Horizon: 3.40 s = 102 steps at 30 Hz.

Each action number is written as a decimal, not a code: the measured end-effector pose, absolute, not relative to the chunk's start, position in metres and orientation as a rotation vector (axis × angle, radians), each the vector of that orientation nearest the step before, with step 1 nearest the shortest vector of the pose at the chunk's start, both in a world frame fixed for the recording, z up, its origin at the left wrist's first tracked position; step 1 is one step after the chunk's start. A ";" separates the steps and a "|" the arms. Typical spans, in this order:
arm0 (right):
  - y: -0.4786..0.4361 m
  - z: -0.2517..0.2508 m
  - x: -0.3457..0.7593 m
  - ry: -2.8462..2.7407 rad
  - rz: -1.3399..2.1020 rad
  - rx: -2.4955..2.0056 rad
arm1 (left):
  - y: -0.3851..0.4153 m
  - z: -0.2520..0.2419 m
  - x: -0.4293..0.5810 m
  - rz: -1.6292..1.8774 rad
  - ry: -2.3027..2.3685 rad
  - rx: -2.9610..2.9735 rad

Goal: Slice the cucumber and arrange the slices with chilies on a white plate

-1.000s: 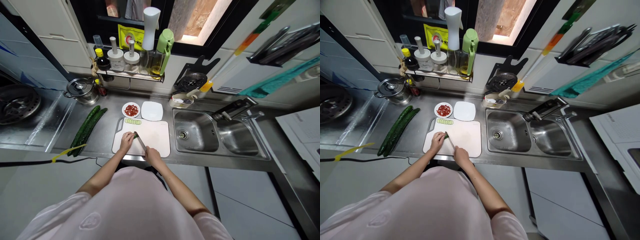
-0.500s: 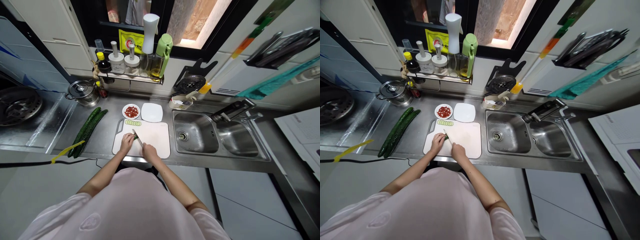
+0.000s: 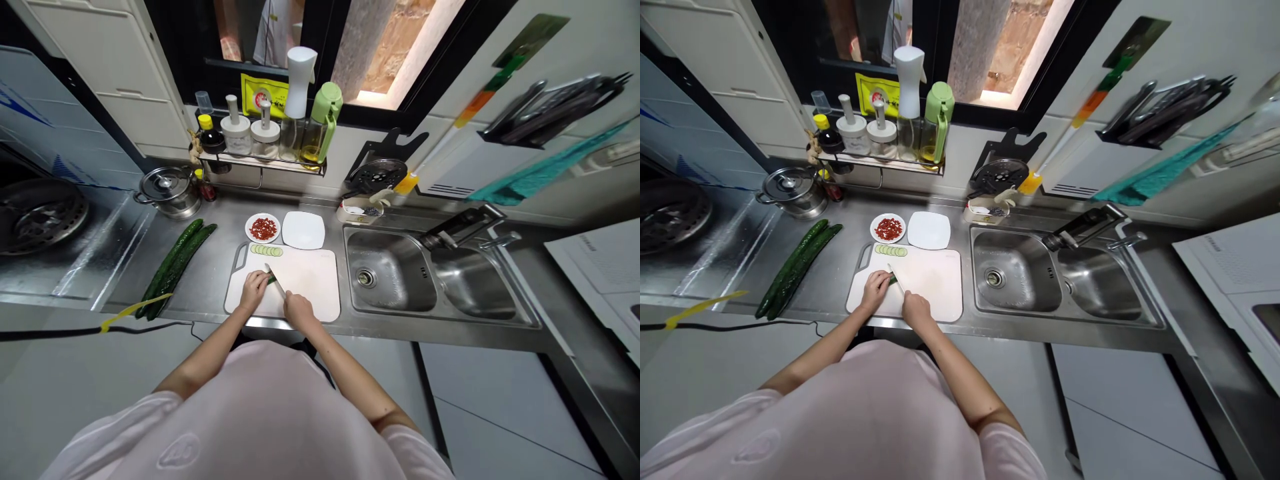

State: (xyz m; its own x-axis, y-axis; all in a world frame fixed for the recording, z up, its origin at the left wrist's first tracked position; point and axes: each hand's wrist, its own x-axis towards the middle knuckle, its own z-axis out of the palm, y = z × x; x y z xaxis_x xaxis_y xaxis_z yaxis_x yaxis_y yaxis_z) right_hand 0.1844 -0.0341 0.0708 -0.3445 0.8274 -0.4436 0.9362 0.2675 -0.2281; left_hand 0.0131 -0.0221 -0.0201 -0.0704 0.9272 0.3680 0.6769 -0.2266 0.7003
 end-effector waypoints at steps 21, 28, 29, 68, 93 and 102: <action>-0.017 0.065 0.169 2.328 -0.670 1.624 | -0.021 -0.020 0.012 1.179 1.703 1.916; -0.020 0.066 0.170 2.348 -0.634 1.633 | -0.021 -0.022 0.012 1.219 1.706 1.927; -0.023 0.066 0.173 2.342 -0.632 1.629 | -0.021 -0.022 0.012 1.223 1.707 1.928; -0.038 0.061 0.187 2.290 -0.640 1.598 | -0.021 -0.021 0.013 1.207 1.709 1.953; -0.018 0.061 0.164 2.328 -0.618 1.639 | -0.021 -0.022 0.012 1.213 1.717 1.956; -0.046 0.059 0.188 2.270 -0.624 1.630 | -0.021 -0.023 0.012 1.203 1.727 1.945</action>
